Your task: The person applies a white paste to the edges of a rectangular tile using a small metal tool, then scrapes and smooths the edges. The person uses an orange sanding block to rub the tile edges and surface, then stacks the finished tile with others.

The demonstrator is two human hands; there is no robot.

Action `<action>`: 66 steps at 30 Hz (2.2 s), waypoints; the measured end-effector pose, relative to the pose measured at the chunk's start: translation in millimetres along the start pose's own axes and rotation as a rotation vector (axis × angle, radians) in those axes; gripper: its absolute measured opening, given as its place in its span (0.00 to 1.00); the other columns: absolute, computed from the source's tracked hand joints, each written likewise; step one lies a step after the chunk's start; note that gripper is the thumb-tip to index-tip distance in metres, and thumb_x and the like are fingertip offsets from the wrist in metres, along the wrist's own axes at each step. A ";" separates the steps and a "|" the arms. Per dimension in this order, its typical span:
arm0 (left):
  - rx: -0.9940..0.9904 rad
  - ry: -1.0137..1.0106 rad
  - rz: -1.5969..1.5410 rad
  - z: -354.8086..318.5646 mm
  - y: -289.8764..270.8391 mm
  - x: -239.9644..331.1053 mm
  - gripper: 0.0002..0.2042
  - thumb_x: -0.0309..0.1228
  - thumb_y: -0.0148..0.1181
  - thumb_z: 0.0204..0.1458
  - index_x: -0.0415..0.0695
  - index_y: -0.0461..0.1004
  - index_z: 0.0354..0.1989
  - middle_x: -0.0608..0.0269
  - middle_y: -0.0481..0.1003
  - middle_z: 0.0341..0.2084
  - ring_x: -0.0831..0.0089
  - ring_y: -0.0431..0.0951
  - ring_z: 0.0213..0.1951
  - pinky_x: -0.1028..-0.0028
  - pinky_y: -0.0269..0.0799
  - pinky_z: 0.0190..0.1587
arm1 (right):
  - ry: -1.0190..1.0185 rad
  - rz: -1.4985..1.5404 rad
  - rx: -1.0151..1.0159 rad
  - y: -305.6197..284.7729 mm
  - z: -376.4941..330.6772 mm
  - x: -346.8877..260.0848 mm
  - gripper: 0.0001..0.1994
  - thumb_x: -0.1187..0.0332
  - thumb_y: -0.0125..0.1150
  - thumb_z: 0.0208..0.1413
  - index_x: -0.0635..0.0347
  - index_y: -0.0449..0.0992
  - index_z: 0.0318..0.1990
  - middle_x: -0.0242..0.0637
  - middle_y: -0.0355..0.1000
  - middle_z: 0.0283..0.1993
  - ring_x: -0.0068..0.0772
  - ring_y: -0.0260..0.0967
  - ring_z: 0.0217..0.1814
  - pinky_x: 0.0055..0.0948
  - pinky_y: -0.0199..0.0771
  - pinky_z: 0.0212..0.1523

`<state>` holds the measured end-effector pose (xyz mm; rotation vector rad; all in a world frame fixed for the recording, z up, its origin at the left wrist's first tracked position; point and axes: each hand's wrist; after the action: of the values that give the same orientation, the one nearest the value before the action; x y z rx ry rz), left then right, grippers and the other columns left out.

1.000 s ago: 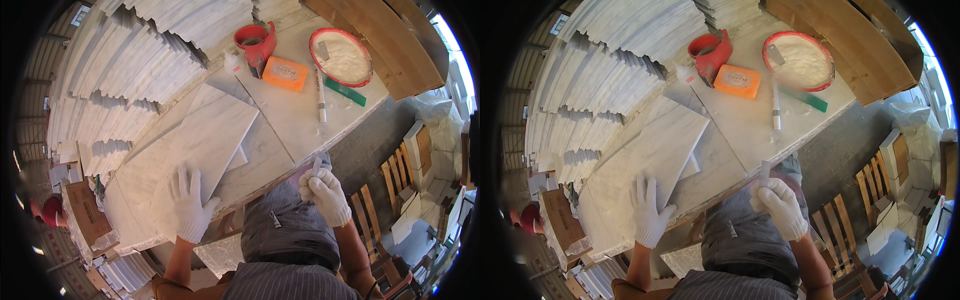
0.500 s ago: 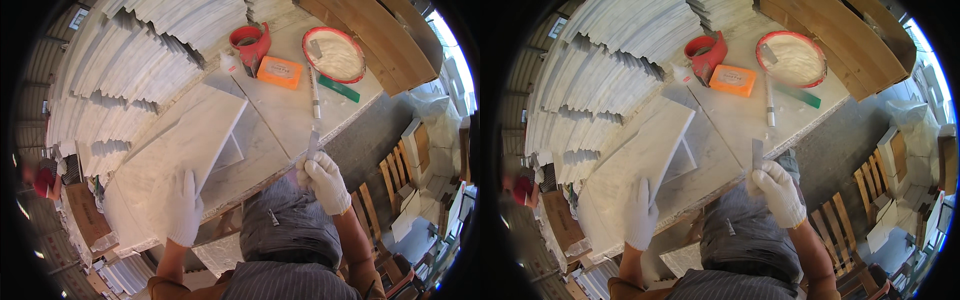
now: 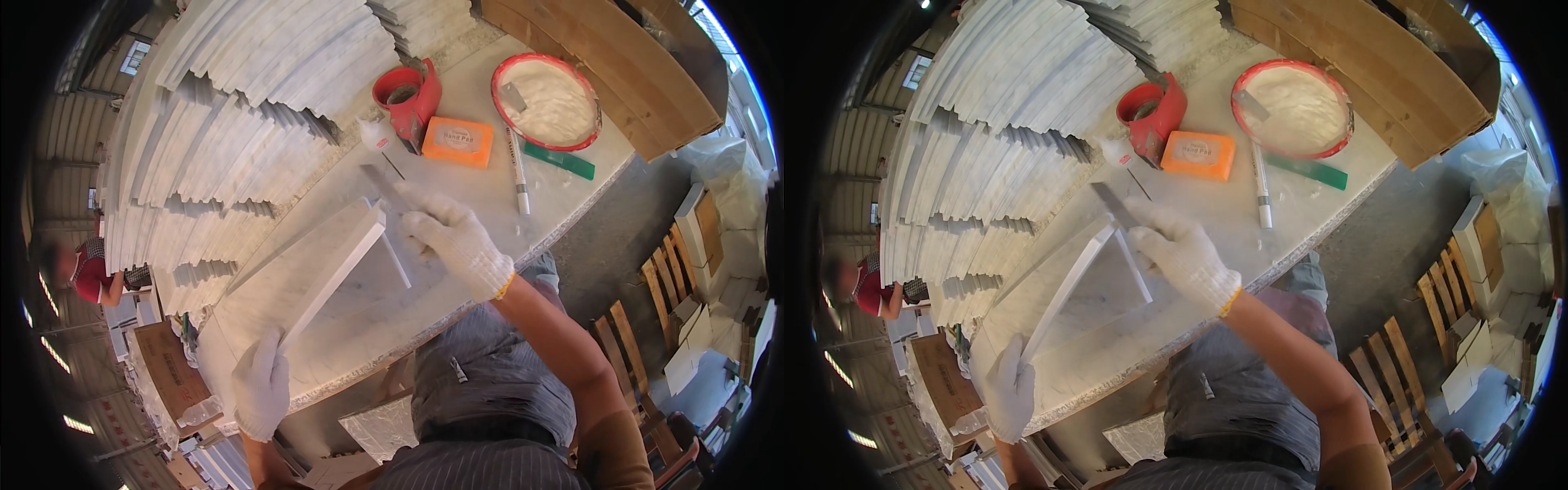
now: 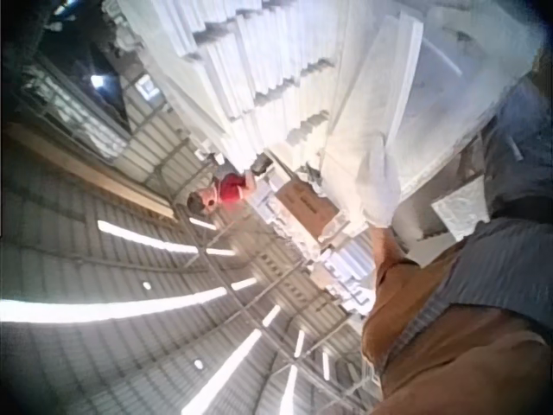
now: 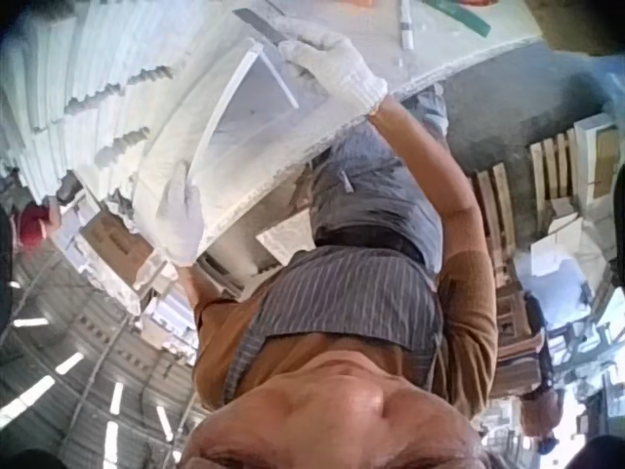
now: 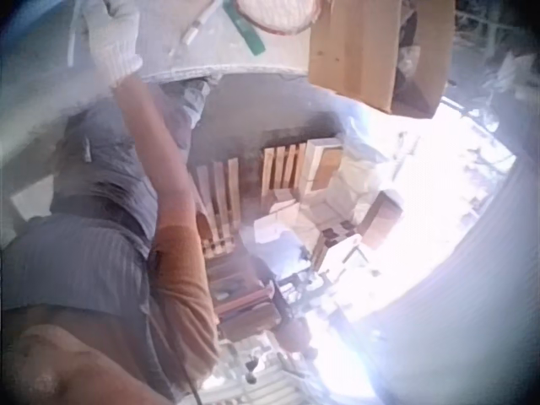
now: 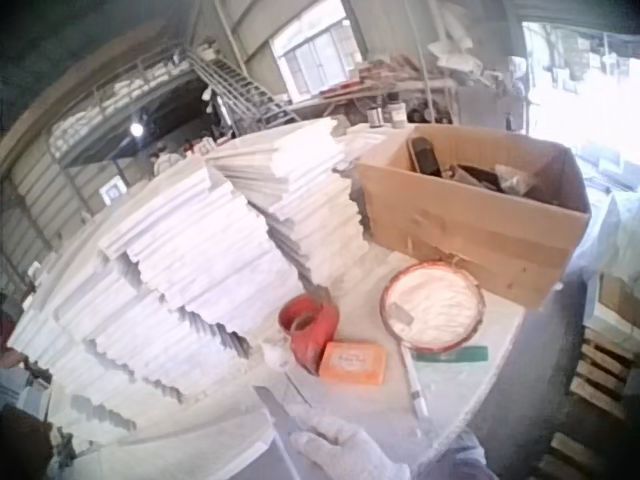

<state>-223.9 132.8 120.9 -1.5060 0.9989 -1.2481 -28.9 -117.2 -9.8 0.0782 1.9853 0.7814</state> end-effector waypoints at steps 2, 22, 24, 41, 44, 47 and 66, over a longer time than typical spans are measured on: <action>0.087 -0.091 0.034 1.9 10.1 -1.5 0.18 0.20 0.63 0.53 0.35 0.75 0.54 0.43 0.78 0.36 0.47 0.79 0.34 0.60 0.75 0.39 | 0.014 0.039 -0.072 7.4 9.5 3.0 0.23 0.71 0.54 0.68 0.64 0.67 0.69 0.26 0.69 0.34 0.16 0.66 0.31 0.20 0.71 0.31; 0.090 -0.064 0.136 -5.9 30.7 -3.5 0.18 0.21 0.66 0.46 0.33 0.77 0.48 0.44 0.79 0.34 0.46 0.80 0.36 0.58 0.75 0.40 | 0.185 0.254 -0.144 7.0 -7.5 -13.1 0.21 0.71 0.50 0.71 0.63 0.68 0.69 0.26 0.66 0.33 0.17 0.60 0.29 0.20 0.63 0.27; 0.133 -0.015 0.126 -8.2 36.1 -6.2 0.18 0.21 0.65 0.46 0.32 0.77 0.48 0.43 0.79 0.34 0.45 0.80 0.36 0.57 0.76 0.40 | 0.179 0.256 -0.139 10.2 -13.6 -18.1 0.21 0.71 0.50 0.71 0.64 0.68 0.69 0.26 0.65 0.33 0.16 0.59 0.28 0.20 0.62 0.27; 0.106 0.029 0.184 -12.2 42.4 0.7 0.12 0.25 0.61 0.56 0.31 0.75 0.46 0.42 0.80 0.39 0.40 0.81 0.42 0.55 0.78 0.46 | 0.253 0.371 -0.173 3.3 -29.6 -18.4 0.20 0.73 0.48 0.72 0.67 0.67 0.68 0.28 0.64 0.34 0.16 0.54 0.27 0.19 0.57 0.27; 0.102 0.022 0.196 -12.4 41.3 -2.0 0.12 0.25 0.61 0.56 0.31 0.75 0.46 0.42 0.80 0.39 0.41 0.81 0.42 0.55 0.78 0.46 | 0.227 0.250 -0.116 6.1 -14.7 -16.3 0.20 0.72 0.49 0.72 0.66 0.67 0.69 0.27 0.64 0.34 0.16 0.55 0.27 0.20 0.58 0.27; 0.115 0.025 0.194 -12.3 41.9 -0.7 0.12 0.24 0.62 0.55 0.31 0.75 0.45 0.41 0.80 0.39 0.41 0.81 0.42 0.55 0.78 0.47 | 0.239 0.260 -0.106 8.4 -17.3 -20.0 0.20 0.71 0.51 0.72 0.64 0.68 0.68 0.27 0.68 0.35 0.15 0.58 0.27 0.19 0.60 0.27; 0.122 0.054 0.212 -15.3 42.5 -4.8 0.17 0.22 0.64 0.50 0.31 0.76 0.50 0.43 0.79 0.35 0.45 0.80 0.36 0.59 0.75 0.41 | 0.183 0.239 -0.078 8.1 -19.1 -23.3 0.19 0.72 0.51 0.71 0.67 0.71 0.65 0.28 0.69 0.35 0.15 0.60 0.29 0.18 0.63 0.29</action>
<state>-241.2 124.3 79.7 -1.2440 1.0685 -1.1806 -34.0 -128.6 18.8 0.2079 2.1403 1.0506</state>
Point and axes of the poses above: each hand's wrist, its own z-axis towards the middle knuckle, its own y-axis out of the palm, x = y × z
